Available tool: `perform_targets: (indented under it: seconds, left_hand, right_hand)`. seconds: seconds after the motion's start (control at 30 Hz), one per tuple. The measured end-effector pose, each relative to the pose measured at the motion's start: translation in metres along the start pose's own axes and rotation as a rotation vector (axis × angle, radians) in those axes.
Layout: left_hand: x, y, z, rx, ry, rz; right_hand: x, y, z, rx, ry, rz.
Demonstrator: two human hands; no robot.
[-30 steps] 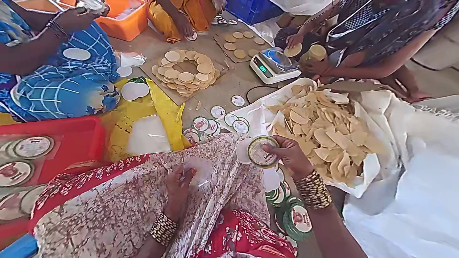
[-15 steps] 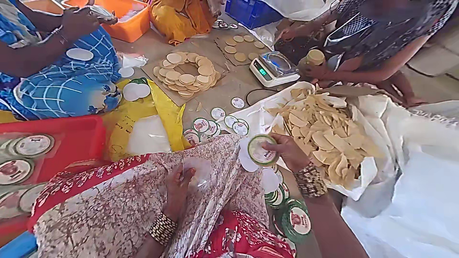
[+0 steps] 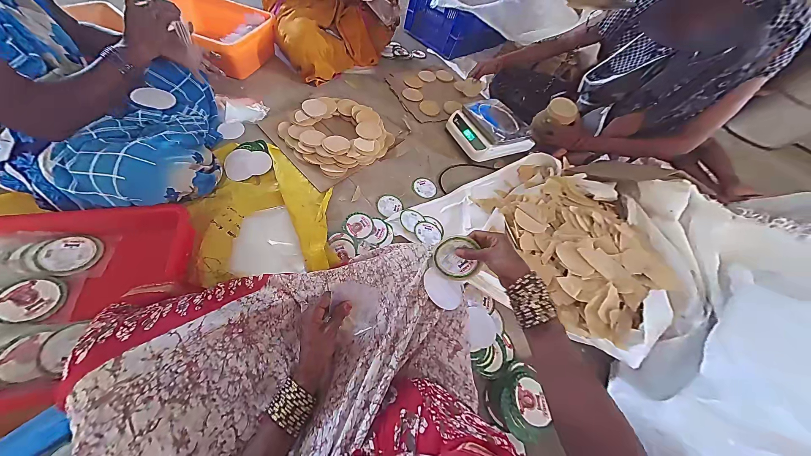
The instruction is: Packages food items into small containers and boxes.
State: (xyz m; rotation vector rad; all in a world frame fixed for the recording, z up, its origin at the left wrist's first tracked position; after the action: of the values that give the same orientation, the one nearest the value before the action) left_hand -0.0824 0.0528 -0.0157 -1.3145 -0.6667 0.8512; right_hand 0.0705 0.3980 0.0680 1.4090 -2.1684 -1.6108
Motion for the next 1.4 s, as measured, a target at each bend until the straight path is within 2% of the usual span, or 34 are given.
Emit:
perform_targets:
  seconds: [0.13, 0.23, 0.33, 0.4, 0.5, 0.6, 0.7, 0.8, 0.87, 0.93, 1.03, 1.1, 1.2, 1.27, 1.4]
  left_hand:
    - [0.0, -0.004, 0.003, 0.036, 0.008, -0.022]
    - [0.0, -0.006, 0.002, 0.067, -0.014, -0.069]
    - [0.001, -0.006, 0.002, 0.075, -0.026, -0.122]
    - [0.001, -0.005, 0.002, 0.065, -0.027, -0.099]
    - [0.0, -0.005, -0.001, 0.059, -0.027, -0.092]
    - [-0.004, -0.009, -0.003, 0.08, -0.037, -0.093]
    - [-0.007, -0.012, -0.004, 0.069, -0.066, -0.133]
    - [-0.007, -0.013, -0.004, 0.072, -0.067, -0.126]
    - [-0.007, -0.013, -0.004, 0.097, -0.062, -0.105]
    - [-0.008, -0.012, -0.005, 0.114, -0.066, -0.099]
    - [-0.008, -0.014, -0.004, 0.106, -0.061, -0.108]
    - [-0.007, -0.014, -0.003, 0.106, -0.058, -0.101]
    - [-0.006, -0.014, -0.002, 0.128, -0.052, -0.066]
    - [-0.006, -0.014, -0.002, 0.143, -0.052, -0.066]
    - [-0.011, -0.017, -0.002, 0.12, -0.074, -0.089]
  right_hand:
    - [-0.023, 0.035, -0.05, -0.153, -0.094, 0.141]
    - [-0.015, 0.038, -0.087, -0.322, -0.093, 0.175]
    - [0.02, 0.007, -0.104, -0.418, -0.069, 0.01]
    - [0.049, -0.017, -0.107, -0.429, -0.03, -0.214]
    - [0.069, -0.02, -0.113, -0.427, -0.028, -0.448]
    - [0.061, -0.007, -0.118, -0.499, -0.041, -0.307]
    - [0.056, -0.007, -0.118, -0.452, 0.033, -0.045]
    - [0.066, -0.028, -0.108, -0.354, 0.011, -0.311]
    - [0.069, -0.029, -0.107, -0.325, 0.001, -0.374]
    - [0.066, -0.02, -0.113, -0.363, 0.001, -0.24]
    - [0.063, -0.01, -0.12, -0.493, 0.102, 0.084]
    - [0.065, -0.012, -0.116, -0.537, 0.029, -0.019]
    - [0.073, -0.007, -0.115, -0.587, -0.108, -0.381]
    - [0.076, -0.002, -0.116, -0.63, -0.123, -0.435]
    - [0.065, -0.009, -0.121, -0.669, -0.01, -0.053]
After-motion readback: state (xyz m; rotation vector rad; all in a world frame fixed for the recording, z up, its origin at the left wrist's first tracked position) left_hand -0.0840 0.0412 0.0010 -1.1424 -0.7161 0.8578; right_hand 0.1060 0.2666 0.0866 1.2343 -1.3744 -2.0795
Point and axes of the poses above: each hand's wrist, its own z-axis towards the middle knuckle, its own x-axis out of the palm, y = z × x, the point moved 9 cm from there along z, towards the middle knuckle, and after that the axes turned 12 degrees about x, right-handed, at the moved point
